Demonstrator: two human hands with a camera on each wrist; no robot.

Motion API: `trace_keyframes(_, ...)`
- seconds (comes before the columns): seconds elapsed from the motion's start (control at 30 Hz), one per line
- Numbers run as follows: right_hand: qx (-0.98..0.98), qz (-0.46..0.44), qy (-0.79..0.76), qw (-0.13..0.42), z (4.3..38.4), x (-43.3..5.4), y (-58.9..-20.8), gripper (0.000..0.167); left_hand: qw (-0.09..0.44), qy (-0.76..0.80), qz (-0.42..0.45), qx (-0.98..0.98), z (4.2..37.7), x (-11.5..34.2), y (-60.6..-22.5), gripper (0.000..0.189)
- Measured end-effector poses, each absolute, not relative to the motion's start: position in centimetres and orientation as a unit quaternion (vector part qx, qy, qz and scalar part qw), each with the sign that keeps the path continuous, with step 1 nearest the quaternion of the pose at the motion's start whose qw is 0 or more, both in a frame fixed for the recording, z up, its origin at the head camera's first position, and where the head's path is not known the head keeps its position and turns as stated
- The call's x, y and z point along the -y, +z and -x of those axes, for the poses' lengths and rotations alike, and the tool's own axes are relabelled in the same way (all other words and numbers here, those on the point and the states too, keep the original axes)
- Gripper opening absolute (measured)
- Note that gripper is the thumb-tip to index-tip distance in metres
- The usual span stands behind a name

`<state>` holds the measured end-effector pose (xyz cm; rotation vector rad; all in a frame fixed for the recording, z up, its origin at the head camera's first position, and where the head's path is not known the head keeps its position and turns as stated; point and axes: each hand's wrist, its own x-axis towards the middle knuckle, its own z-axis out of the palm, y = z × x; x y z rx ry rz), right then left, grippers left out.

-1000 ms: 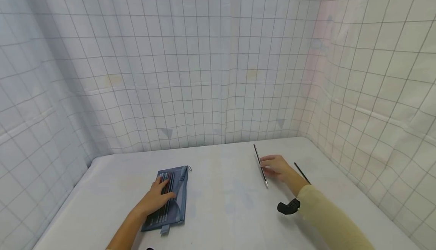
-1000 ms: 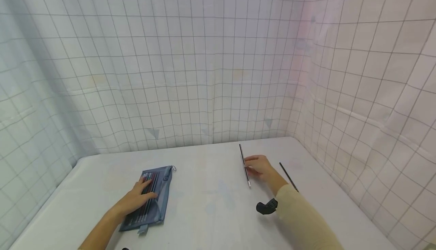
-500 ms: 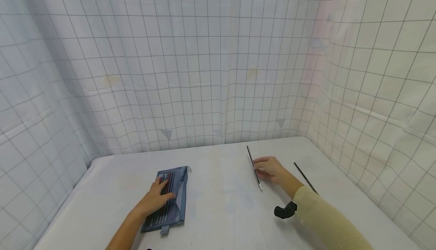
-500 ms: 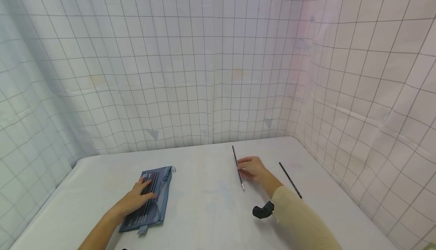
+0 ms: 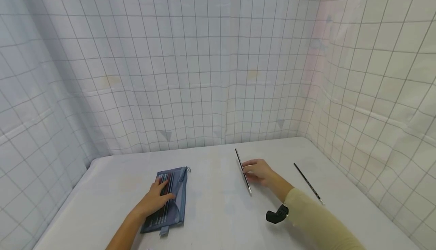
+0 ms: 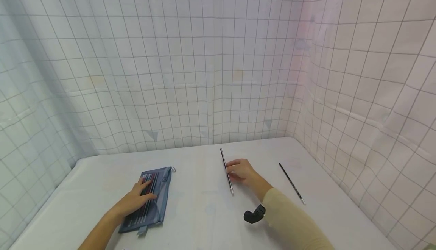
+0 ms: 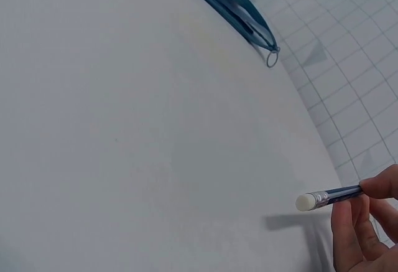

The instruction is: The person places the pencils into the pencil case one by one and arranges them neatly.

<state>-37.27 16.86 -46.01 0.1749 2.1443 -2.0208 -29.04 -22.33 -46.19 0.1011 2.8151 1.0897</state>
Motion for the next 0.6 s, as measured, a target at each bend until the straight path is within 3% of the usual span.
trace_keyframes(0.6,-0.711,-0.029,-0.691,0.129,36.4,-11.4,-46.5,0.030,0.056,0.356,-0.035,-0.932,29.1,22.3,-46.3,0.086)
